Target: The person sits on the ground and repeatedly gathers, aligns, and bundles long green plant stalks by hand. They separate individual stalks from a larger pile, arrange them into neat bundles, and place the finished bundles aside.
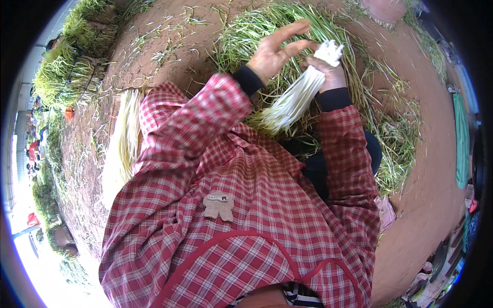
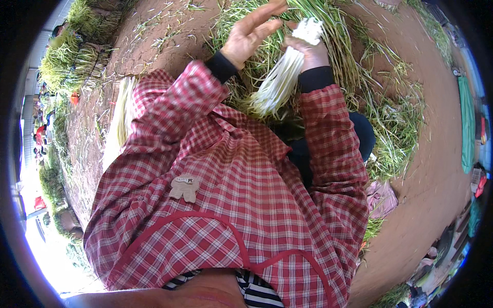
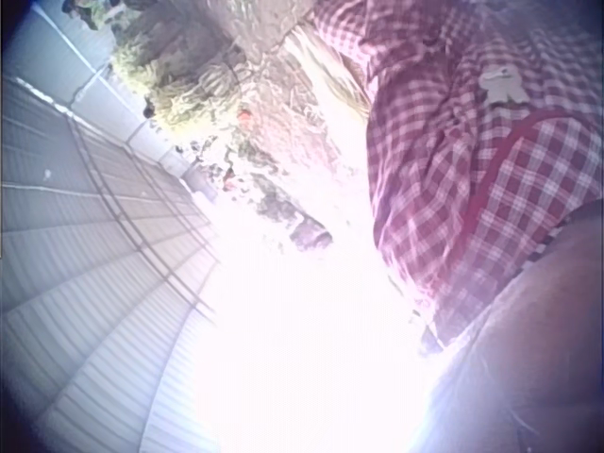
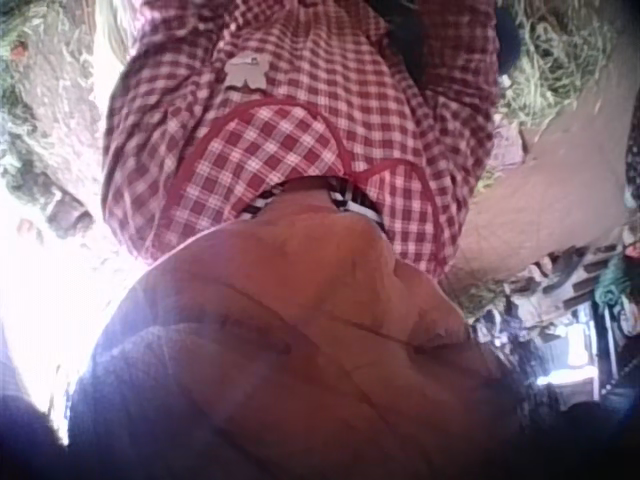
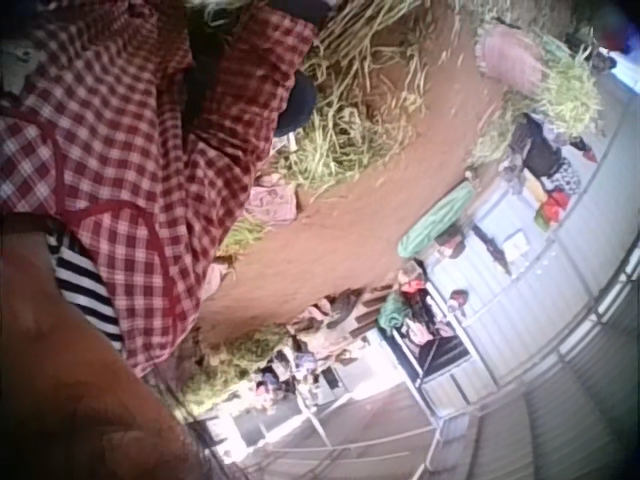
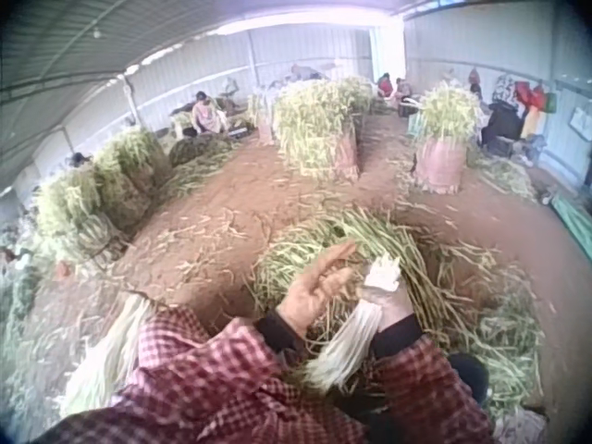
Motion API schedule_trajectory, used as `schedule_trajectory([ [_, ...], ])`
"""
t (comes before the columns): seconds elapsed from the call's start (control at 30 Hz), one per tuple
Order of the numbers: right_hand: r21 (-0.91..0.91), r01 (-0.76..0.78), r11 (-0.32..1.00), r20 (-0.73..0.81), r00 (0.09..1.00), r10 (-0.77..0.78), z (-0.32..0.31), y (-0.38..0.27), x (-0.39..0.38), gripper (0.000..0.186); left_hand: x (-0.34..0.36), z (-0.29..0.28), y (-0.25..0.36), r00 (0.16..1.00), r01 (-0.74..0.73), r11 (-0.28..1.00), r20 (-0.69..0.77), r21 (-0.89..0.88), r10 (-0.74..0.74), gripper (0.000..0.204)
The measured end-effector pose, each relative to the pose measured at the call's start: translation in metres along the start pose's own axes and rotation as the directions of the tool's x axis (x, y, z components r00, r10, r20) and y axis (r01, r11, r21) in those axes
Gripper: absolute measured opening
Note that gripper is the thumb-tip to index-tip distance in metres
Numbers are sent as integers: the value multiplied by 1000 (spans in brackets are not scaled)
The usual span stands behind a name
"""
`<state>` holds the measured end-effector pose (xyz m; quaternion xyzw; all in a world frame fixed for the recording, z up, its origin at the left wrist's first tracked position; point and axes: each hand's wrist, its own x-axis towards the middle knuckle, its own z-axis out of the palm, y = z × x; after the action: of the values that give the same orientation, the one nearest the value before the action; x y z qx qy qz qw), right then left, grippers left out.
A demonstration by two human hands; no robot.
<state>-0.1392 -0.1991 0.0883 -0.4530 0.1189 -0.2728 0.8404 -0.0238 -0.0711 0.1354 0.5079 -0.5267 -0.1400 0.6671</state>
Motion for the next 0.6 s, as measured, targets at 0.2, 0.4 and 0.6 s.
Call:
schedule_trajectory([
  [0.2, 165, -13, 986, -57, 998, 23, -28, -8, 8, 43, -104, -30, -14, 967, 194, 903, 79, 383, -242, 21],
  [0.4, 217, -14, 976, -173, 984, 53, -32, 0, 11, 36, -140, -10, -43, 962, 86, 735, 134, 673, -236, 28],
  [0.6, 226, -21, 974, -237, 968, 76, -33, 1, 10, 32, -149, 11, -57, 974, 91, 643, 66, 761, -215, 35],
])
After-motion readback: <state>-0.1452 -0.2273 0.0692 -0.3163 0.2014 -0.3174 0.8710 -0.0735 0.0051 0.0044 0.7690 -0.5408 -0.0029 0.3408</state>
